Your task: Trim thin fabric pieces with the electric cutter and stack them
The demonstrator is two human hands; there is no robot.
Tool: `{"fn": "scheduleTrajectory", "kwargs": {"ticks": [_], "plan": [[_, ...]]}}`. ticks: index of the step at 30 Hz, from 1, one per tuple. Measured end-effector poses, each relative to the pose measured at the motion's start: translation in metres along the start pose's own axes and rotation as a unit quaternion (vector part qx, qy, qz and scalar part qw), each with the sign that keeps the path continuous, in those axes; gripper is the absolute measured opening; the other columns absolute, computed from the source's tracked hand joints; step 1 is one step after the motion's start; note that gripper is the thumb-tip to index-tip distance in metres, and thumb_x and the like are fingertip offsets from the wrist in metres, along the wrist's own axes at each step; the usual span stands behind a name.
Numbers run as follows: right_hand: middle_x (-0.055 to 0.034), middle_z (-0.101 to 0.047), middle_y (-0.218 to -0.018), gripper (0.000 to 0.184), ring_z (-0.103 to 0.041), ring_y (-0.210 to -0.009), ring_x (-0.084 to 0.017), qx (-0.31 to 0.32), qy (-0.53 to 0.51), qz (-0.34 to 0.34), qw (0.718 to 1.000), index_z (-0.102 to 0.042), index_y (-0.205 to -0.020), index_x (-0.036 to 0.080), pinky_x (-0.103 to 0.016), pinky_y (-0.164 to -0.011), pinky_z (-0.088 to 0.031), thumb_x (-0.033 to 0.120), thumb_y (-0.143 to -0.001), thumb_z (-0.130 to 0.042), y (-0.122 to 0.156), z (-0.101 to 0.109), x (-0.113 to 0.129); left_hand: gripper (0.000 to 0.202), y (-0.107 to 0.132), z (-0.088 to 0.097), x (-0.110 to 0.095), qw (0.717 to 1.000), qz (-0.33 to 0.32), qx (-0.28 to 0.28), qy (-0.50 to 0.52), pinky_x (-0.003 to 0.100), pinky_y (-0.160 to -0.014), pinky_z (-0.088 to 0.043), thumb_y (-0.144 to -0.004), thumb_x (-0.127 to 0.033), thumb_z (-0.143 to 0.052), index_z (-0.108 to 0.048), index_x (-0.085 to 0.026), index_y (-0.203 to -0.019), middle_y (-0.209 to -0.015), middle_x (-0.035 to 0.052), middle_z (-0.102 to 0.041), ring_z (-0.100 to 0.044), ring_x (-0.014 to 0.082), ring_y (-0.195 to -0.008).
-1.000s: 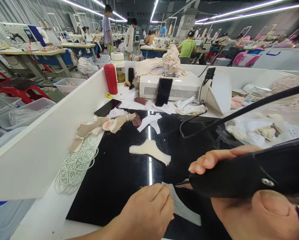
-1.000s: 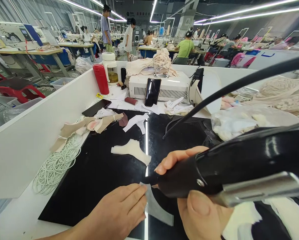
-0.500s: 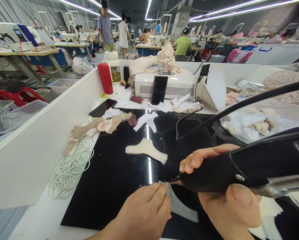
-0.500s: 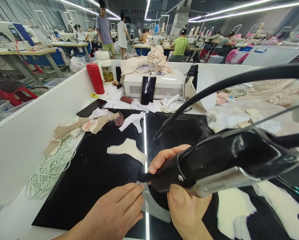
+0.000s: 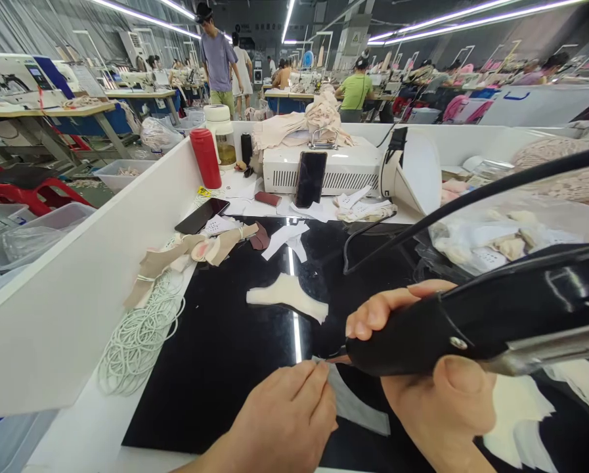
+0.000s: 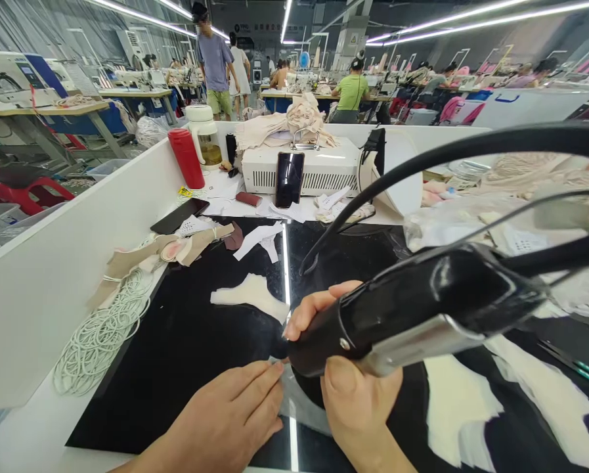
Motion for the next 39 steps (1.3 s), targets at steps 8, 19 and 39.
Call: {"fn": "scheduleTrajectory", "kwargs": {"ticks": [8, 19, 39], "plan": [[0.0042, -0.068, -0.073, 0.039, -0.063, -0.06, -0.016, 0.005, 0.013, 0.009, 1.0, -0.063, -0.103, 0.029, -0.032, -0.058, -0.056, 0.053, -0.079, -0.082, 0.002, 0.0, -0.003, 0.027, 0.001, 0.001, -0.001, 1.0, 0.007, -0.007, 0.007, 0.026, -0.089, -0.055, -0.107, -0.032, -0.054, -0.071, -0.013, -0.116, -0.124, 0.0047, -0.075, -0.07, 0.017, -0.111], [0.0037, -0.068, -0.073, 0.043, -0.062, -0.06, -0.017, 0.007, -0.022, -0.002, 1.0, -0.063, -0.103, 0.028, -0.033, -0.057, -0.056, 0.054, -0.076, -0.084, 0.001, -0.008, -0.01, 0.024, 0.001, 0.0, -0.003, 0.999, 0.013, -0.031, -0.002, 0.026, -0.087, -0.056, -0.106, -0.029, -0.056, -0.072, -0.013, -0.113, -0.12, 0.006, -0.076, -0.07, 0.0176, -0.109], [0.0041, -0.067, -0.076, 0.045, -0.061, -0.062, -0.016, -0.001, -0.019, 0.011, 1.0, -0.061, -0.106, 0.028, -0.032, -0.057, -0.055, 0.054, -0.076, -0.082, 0.004, -0.008, -0.011, 0.025, 0.002, -0.001, -0.004, 0.999, 0.016, -0.036, 0.002, 0.027, -0.087, -0.054, -0.106, -0.03, -0.056, -0.071, -0.012, -0.114, -0.121, 0.0069, -0.076, -0.068, 0.0183, -0.111]]}}
Point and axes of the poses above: each hand's wrist, its own y-axis away from the middle knuckle, its own z-axis out of the back of the hand, x = y × z, the point moved 1 cm from there along -y, towards the middle knuckle
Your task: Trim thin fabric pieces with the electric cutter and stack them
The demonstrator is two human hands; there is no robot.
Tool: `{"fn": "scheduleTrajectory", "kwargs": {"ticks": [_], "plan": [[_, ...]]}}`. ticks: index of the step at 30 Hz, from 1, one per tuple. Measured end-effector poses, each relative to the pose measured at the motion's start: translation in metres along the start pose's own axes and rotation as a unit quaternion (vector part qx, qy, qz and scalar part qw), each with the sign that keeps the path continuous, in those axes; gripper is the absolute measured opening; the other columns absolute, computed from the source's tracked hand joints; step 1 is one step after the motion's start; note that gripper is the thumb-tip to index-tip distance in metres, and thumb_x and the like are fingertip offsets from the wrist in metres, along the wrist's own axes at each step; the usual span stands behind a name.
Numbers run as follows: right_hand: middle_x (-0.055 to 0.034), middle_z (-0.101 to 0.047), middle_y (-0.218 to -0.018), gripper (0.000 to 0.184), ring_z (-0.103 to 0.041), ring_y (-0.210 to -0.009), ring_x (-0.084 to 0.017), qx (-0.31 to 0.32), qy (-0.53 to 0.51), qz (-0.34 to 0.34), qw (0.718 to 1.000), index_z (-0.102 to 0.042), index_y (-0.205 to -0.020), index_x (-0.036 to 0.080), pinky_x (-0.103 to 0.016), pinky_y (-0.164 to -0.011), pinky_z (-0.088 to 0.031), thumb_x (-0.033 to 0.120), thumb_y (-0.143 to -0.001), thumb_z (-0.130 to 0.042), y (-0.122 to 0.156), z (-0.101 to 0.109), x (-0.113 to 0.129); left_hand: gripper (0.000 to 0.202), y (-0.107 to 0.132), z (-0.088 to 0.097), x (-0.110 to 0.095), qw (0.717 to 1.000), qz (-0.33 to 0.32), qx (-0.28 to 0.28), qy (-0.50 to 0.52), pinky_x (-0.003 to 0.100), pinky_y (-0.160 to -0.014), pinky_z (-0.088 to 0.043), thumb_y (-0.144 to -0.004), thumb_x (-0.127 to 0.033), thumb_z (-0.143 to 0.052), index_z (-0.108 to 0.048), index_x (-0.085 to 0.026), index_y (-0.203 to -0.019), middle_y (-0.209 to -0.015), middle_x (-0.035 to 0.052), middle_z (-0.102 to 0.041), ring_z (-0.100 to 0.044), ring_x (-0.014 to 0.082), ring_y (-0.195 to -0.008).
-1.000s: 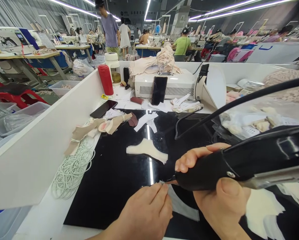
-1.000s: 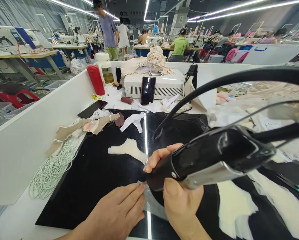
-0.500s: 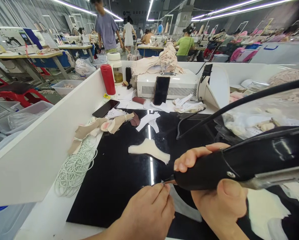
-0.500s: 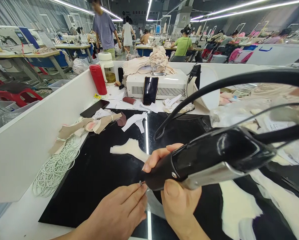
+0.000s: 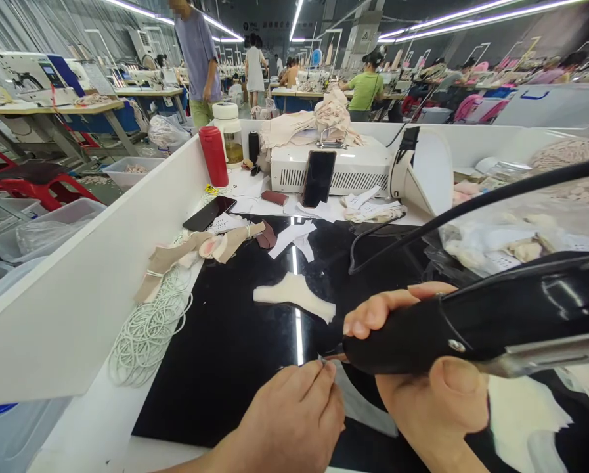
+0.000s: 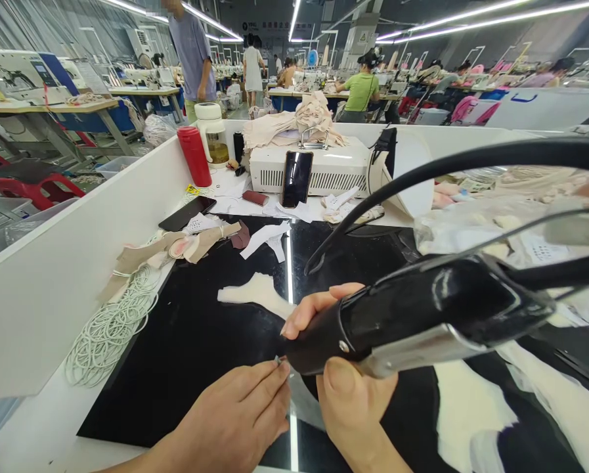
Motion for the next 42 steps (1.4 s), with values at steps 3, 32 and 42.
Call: {"fn": "scheduleTrajectory", "kwargs": {"ticks": [3, 32, 42], "plan": [[0.0042, -0.067, -0.075, 0.042, -0.062, -0.061, -0.017, 0.005, 0.018, -0.002, 1.0, -0.061, -0.105, 0.028, -0.033, -0.057, -0.056, 0.053, -0.078, -0.082, 0.0, -0.001, -0.001, 0.025, 0.0, -0.001, 0.0, 1.0, -0.004, 0.012, -0.003, 0.027, -0.088, -0.054, -0.106, -0.03, -0.055, -0.071, -0.013, -0.114, -0.122, 0.0067, -0.075, -0.068, 0.0183, -0.112], [0.0045, -0.065, -0.077, 0.044, -0.063, -0.059, -0.016, -0.029, 0.1, 0.01, 0.995, -0.061, -0.108, 0.032, -0.033, -0.054, -0.06, 0.049, -0.077, -0.087, 0.025, 0.03, 0.057, 0.029, 0.003, 0.003, 0.002, 0.998, 0.019, 0.021, 0.064, 0.034, -0.086, -0.062, -0.111, -0.026, -0.044, -0.068, -0.016, -0.125, -0.128, 0.0102, -0.073, -0.073, 0.0234, -0.11], [0.0031, -0.067, -0.079, 0.043, -0.063, -0.061, -0.017, -0.063, 0.114, 0.032, 0.991, -0.061, -0.11, 0.029, -0.034, -0.053, -0.059, 0.043, -0.078, -0.087, 0.029, 0.042, 0.059, 0.03, 0.001, 0.006, 0.004, 0.998, 0.006, 0.023, 0.063, 0.035, -0.082, -0.063, -0.111, -0.024, -0.043, -0.069, -0.016, -0.123, -0.125, 0.012, -0.074, -0.074, 0.0241, -0.107]]}}
Point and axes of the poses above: each hand's wrist, its own y-axis away from the middle knuckle, its own z-axis out of the back of the hand, x = y × z, the point moved 1 cm from there along -y, towards the middle knuckle
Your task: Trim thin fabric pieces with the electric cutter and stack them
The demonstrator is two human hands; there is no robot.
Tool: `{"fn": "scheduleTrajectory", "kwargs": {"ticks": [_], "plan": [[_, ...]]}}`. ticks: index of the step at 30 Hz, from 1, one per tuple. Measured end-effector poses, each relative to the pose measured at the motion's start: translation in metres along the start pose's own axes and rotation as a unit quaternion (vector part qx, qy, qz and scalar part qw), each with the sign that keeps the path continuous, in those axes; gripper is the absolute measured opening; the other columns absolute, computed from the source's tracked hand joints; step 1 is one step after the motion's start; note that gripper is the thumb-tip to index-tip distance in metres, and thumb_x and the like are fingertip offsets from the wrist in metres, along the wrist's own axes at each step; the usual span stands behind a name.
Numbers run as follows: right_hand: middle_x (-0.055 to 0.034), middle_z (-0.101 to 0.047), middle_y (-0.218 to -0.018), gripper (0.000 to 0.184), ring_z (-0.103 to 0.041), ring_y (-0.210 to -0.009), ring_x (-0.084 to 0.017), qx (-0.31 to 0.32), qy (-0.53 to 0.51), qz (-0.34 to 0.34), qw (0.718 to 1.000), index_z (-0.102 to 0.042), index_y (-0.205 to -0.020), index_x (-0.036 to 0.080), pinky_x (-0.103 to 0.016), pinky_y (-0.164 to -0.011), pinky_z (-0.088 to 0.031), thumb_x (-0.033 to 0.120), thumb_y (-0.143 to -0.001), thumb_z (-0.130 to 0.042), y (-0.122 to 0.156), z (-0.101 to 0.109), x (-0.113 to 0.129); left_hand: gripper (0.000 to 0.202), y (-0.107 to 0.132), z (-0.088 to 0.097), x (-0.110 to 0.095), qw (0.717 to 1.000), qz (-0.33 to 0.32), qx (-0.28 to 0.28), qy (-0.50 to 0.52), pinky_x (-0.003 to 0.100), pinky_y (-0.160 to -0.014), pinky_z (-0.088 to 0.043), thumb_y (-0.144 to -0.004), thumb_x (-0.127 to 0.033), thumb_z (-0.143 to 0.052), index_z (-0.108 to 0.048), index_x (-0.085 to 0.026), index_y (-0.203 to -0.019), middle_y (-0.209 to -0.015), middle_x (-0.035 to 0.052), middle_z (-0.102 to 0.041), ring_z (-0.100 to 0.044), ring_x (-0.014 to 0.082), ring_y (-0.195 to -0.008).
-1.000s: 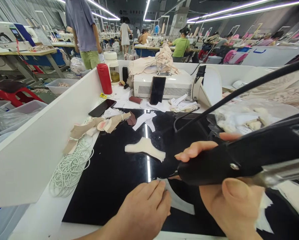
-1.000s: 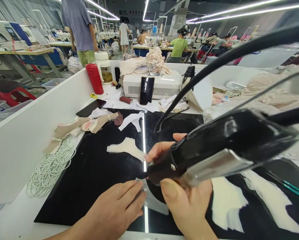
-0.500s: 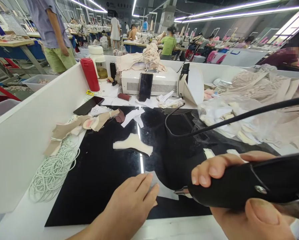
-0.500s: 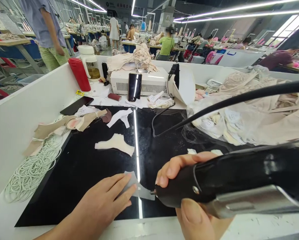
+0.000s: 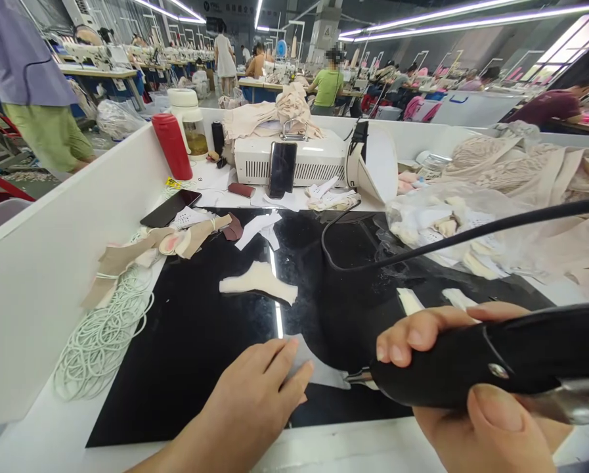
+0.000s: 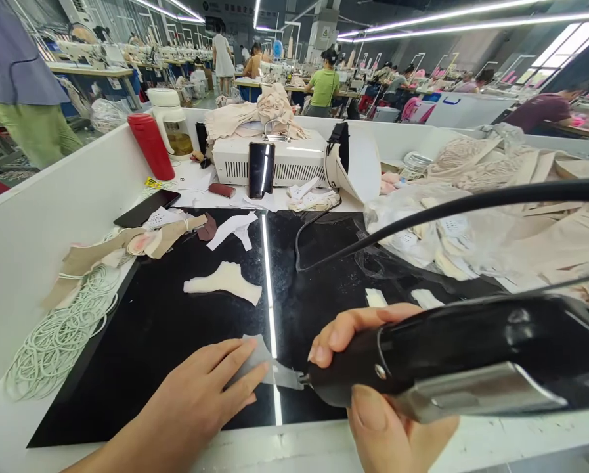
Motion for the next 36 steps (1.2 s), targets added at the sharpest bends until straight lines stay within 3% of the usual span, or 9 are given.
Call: {"fn": "scheduleTrajectory", "kwargs": {"ticks": [4, 11, 19, 26, 36], "plan": [[0.0035, -0.066, -0.079, 0.042, -0.063, -0.061, -0.017, 0.007, 0.003, 0.0, 1.0, -0.061, -0.111, 0.03, -0.034, -0.056, -0.06, 0.043, -0.08, -0.086, 0.001, 0.0, 0.001, 0.032, -0.002, 0.003, 0.002, 1.0, -0.01, 0.003, 0.009, 0.036, -0.081, -0.063, -0.111, -0.024, -0.04, -0.069, -0.017, -0.122, -0.128, 0.0122, -0.072, -0.073, 0.0246, -0.108], [0.0028, -0.065, -0.084, 0.041, -0.064, -0.066, -0.017, 0.025, -0.004, -0.004, 1.0, -0.058, -0.115, 0.03, -0.034, -0.062, -0.06, 0.041, -0.084, -0.083, 0.005, 0.005, -0.003, 0.032, -0.013, 0.005, -0.005, 0.999, -0.029, 0.012, 0.03, 0.037, -0.109, -0.05, -0.111, -0.027, -0.042, -0.065, -0.011, -0.128, -0.131, 0.0069, -0.068, -0.063, 0.022, -0.122], [0.0019, -0.063, -0.087, 0.04, -0.064, -0.069, -0.017, 0.038, -0.01, 0.011, 0.999, -0.058, -0.121, 0.032, -0.035, -0.063, -0.058, 0.039, -0.088, -0.079, 0.007, 0.01, -0.007, 0.03, -0.024, -0.007, -0.016, 0.997, -0.052, 0.051, 0.026, 0.036, -0.094, -0.056, -0.104, -0.032, -0.06, -0.065, -0.009, -0.121, -0.11, 0.005, -0.069, -0.065, 0.0213, -0.101], [0.0014, -0.063, -0.088, 0.038, -0.063, -0.07, -0.017, 0.023, -0.012, 0.026, 0.999, -0.06, -0.121, 0.032, -0.034, -0.065, -0.056, 0.039, -0.089, -0.079, 0.006, 0.013, -0.008, 0.031, -0.017, -0.007, -0.015, 0.997, -0.038, 0.014, 0.063, 0.034, -0.097, -0.056, -0.111, -0.025, -0.041, -0.067, -0.012, -0.121, -0.115, 0.0066, -0.07, -0.065, 0.0201, -0.109], [0.001, -0.064, -0.089, 0.034, -0.063, -0.071, -0.016, 0.04, -0.015, 0.03, 0.999, -0.06, -0.12, 0.031, -0.034, -0.063, -0.056, 0.037, -0.091, -0.077, 0.009, 0.009, -0.011, 0.023, -0.016, -0.006, -0.014, 0.995, -0.034, -0.009, 0.089, 0.037, -0.092, -0.059, -0.107, -0.018, -0.048, -0.068, -0.017, -0.118, -0.118, 0.0058, -0.071, -0.067, 0.0217, -0.107]]}}
Point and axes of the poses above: each hand's wrist, its own y-axis away from the middle knuckle, its own z-axis out of the back of the hand, x = y × z, the point moved 1 cm from there along -y, towards the middle knuckle
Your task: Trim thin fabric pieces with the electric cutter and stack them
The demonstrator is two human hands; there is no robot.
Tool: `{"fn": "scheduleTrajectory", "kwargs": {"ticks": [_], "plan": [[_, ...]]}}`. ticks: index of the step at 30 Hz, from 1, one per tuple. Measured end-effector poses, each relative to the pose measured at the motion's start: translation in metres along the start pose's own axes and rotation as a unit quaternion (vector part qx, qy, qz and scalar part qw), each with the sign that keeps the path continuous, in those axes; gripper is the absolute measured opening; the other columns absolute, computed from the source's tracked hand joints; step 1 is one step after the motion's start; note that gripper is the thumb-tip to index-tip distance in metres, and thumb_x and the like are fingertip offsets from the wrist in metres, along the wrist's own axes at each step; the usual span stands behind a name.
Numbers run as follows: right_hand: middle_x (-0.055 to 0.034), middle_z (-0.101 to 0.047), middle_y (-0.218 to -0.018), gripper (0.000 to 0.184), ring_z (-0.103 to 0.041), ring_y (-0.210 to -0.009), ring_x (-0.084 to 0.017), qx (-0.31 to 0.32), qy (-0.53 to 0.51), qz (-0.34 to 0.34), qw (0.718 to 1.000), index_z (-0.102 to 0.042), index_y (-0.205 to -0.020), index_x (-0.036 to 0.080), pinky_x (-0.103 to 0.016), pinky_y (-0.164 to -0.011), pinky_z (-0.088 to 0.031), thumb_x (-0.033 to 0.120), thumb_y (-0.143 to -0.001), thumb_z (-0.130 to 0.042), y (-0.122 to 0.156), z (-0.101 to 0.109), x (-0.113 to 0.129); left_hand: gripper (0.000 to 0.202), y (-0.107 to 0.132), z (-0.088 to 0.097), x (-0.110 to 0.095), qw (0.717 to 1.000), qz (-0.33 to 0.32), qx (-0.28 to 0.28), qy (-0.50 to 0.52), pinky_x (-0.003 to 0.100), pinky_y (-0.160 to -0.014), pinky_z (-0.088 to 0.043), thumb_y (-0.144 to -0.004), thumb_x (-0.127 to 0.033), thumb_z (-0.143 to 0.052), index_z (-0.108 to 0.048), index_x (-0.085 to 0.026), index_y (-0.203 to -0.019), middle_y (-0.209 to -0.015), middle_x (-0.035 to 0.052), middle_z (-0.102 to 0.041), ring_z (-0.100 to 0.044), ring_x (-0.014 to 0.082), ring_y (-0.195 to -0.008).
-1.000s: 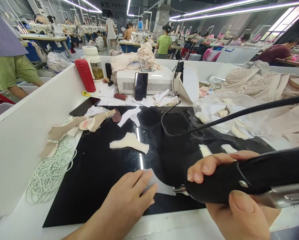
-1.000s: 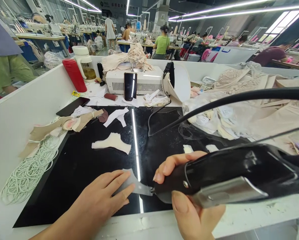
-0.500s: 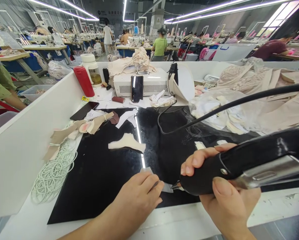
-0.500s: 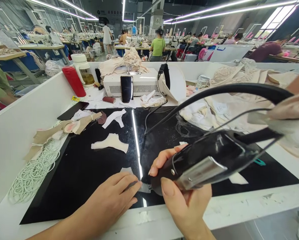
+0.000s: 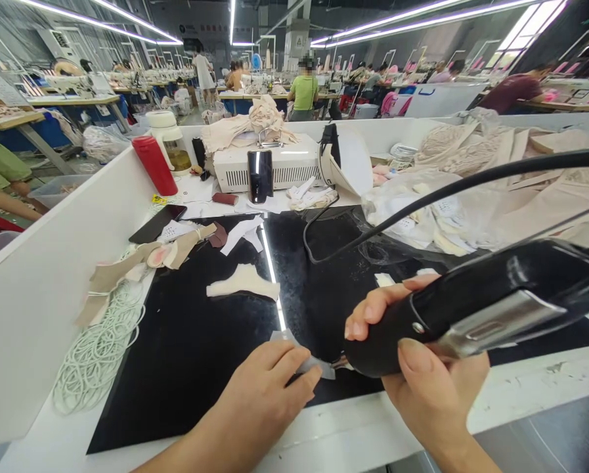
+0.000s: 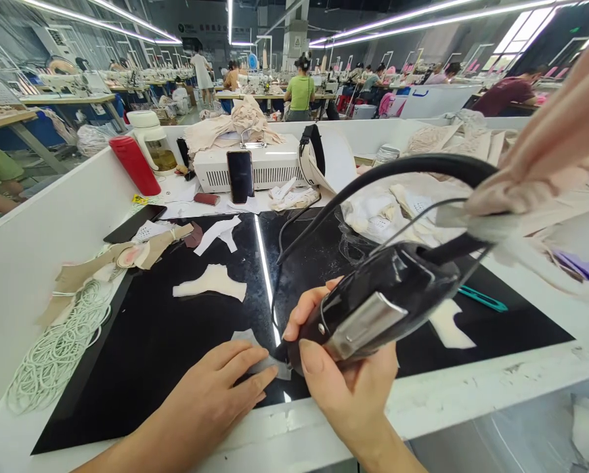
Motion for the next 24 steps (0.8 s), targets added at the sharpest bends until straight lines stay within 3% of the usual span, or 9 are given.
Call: {"fn": "scheduleTrajectory", "kwargs": {"ticks": [5, 11, 16, 24], "plan": [[0.001, -0.064, -0.09, 0.036, -0.063, -0.072, -0.016, 0.002, -0.004, -0.005, 1.0, -0.059, -0.122, 0.031, -0.035, -0.064, -0.056, 0.037, -0.092, -0.077, 0.001, 0.001, 0.0, 0.025, -0.009, 0.003, 0.002, 1.0, -0.008, 0.03, 0.005, 0.038, -0.101, -0.055, -0.109, -0.024, -0.048, -0.063, -0.011, -0.124, -0.117, 0.0064, -0.07, -0.066, 0.021, -0.109], [0.0009, -0.064, -0.089, 0.036, -0.064, -0.071, -0.016, 0.001, -0.01, -0.002, 1.0, -0.057, -0.121, 0.03, -0.033, -0.06, -0.057, 0.036, -0.091, -0.077, 0.002, 0.002, 0.0, 0.017, -0.022, 0.0, 0.006, 0.996, 0.043, 0.057, 0.058, 0.036, -0.09, -0.059, -0.106, -0.022, -0.054, -0.066, -0.015, -0.117, -0.106, 0.0049, -0.069, -0.067, 0.0201, -0.1], [0.0006, -0.065, -0.091, 0.035, -0.064, -0.068, -0.016, 0.005, -0.022, -0.019, 1.0, -0.056, -0.122, 0.032, -0.028, -0.05, -0.052, 0.034, -0.093, -0.075, 0.003, 0.001, 0.0, 0.021, -0.02, -0.003, 0.005, 0.994, 0.057, 0.042, 0.084, 0.038, -0.091, -0.059, -0.108, -0.02, -0.048, -0.068, -0.018, -0.111, -0.105, 0.0043, -0.069, -0.067, 0.0193, -0.1], [0.0017, -0.064, -0.089, 0.036, -0.063, -0.07, -0.016, -0.001, -0.012, -0.008, 1.0, -0.056, -0.122, 0.03, -0.033, -0.06, -0.056, 0.036, -0.092, -0.076, 0.002, -0.001, 0.0, 0.016, -0.011, -0.006, 0.006, 0.997, 0.03, 0.02, 0.068, 0.039, -0.093, -0.061, -0.106, -0.018, -0.053, -0.069, -0.02, -0.11, -0.108, 0.0029, -0.071, -0.068, 0.02, -0.102]]}}
Point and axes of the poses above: each hand's wrist, its own y-axis away from the middle knuckle, its own z-axis out of the back of the hand, x = y × z, the point moved 1 cm from there along -y, towards the middle knuckle
